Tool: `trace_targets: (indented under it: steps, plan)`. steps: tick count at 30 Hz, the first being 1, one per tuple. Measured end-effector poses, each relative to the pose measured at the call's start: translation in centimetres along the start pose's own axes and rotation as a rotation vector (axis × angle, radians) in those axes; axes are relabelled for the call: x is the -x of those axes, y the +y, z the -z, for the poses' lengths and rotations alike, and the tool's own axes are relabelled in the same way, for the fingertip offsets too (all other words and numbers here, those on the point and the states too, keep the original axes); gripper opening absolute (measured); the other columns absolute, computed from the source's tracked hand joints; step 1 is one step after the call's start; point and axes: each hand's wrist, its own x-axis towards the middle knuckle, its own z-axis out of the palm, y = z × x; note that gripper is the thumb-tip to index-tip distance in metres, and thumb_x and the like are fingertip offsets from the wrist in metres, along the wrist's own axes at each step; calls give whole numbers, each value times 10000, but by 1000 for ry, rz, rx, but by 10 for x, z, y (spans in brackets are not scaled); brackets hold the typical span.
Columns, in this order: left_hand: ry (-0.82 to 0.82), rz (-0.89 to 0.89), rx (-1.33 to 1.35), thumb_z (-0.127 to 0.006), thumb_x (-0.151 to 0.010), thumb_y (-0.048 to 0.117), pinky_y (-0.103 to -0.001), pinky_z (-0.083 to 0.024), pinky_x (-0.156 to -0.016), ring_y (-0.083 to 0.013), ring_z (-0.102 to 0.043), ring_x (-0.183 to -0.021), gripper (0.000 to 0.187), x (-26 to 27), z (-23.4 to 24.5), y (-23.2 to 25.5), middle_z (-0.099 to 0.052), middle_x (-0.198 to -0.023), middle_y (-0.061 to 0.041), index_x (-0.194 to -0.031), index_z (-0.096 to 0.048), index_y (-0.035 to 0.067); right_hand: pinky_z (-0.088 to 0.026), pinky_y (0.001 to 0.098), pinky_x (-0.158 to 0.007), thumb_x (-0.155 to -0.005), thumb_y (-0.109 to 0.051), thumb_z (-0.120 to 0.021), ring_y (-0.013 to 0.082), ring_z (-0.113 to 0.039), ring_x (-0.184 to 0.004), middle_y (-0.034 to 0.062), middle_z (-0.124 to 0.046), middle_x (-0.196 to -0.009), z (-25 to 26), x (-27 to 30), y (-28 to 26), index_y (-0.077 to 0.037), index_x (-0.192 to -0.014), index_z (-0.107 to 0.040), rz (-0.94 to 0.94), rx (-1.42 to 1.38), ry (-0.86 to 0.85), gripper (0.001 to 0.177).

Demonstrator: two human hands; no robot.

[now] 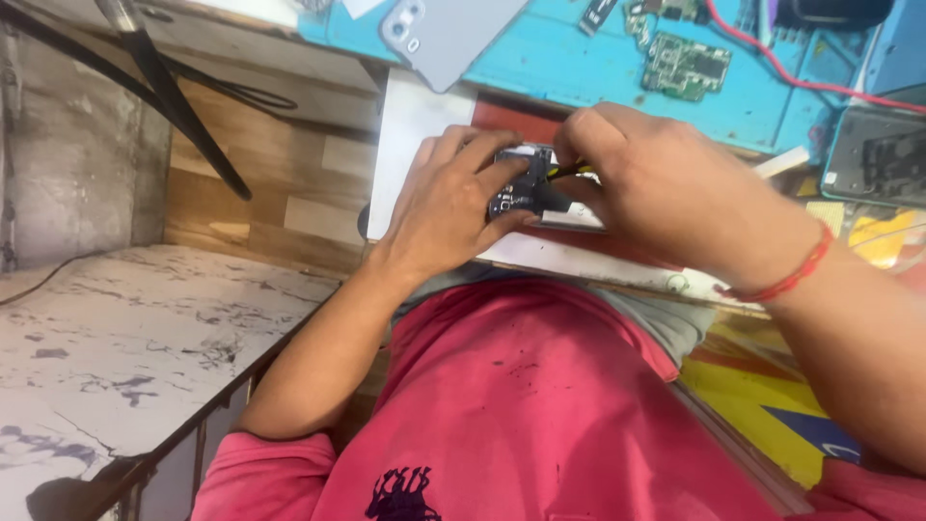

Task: The person disassembles a smartphone by removing the back cover and using a screwdriver to unscrew internal components. They manipulate the phone's internal parts and battery while working at a cluttered desk.

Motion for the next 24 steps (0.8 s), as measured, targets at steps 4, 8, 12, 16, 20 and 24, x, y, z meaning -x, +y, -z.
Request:
trace_targets:
  steps: [4,8,12,16,20,24]
  plan:
    - [4,-6,-3,-850,-821,368,-458,-433,-971,-303,-535,-1212,472,0,-2,-1,-629,-1341,-78,-1165,-746,63,-540,465,-699,-903,-88,-708,396,-665,-821,165,-669,-921,-7,8,8,-36,-998,-592,-19,-12,3,159]
    - [24,-24,37,-847,-858,343,-455,-437,-991,-303,-540,-1211,433,3,-5,-3,-633,-1346,-87,-1165,-744,55,-577,399,-737,-878,12,-729,331,-712,-863,157,-705,-994,-14,24,17,-24,-1031,-583,-18,-144,121,215]
    - [79,-66,5,-844,-872,298,-442,-454,-985,-280,-570,-1176,332,-2,-3,0,-663,-1271,-68,-1103,-754,76,-620,313,-798,-948,44,-756,219,-760,-947,130,-746,-1079,-22,38,22,2,-1063,-523,-92,-289,275,263]
    - [43,-83,-7,-833,-846,216,-414,-477,-853,-251,-592,-1026,229,-9,-3,1,-663,-1091,-26,-1026,-764,92,-629,271,-788,-987,50,-748,170,-749,-982,130,-747,-1113,-37,56,28,-1,-1066,-472,-207,-415,368,291]
    - [-37,-158,-141,-789,-798,151,-399,-486,-760,-236,-597,-920,108,-18,-3,0,-637,-968,-20,-886,-736,118,-620,255,-767,-1027,92,-727,163,-726,-969,154,-726,-1116,-51,72,37,-1,-1085,-435,-265,-542,433,312]
    - [-84,-240,-283,-704,-826,115,-386,-510,-769,-224,-618,-915,27,-29,-1,0,-643,-954,-22,-808,-689,129,-530,237,-607,-977,115,-669,122,-626,-756,155,-698,-1170,-65,86,40,-34,-1092,-397,-468,-832,522,331]
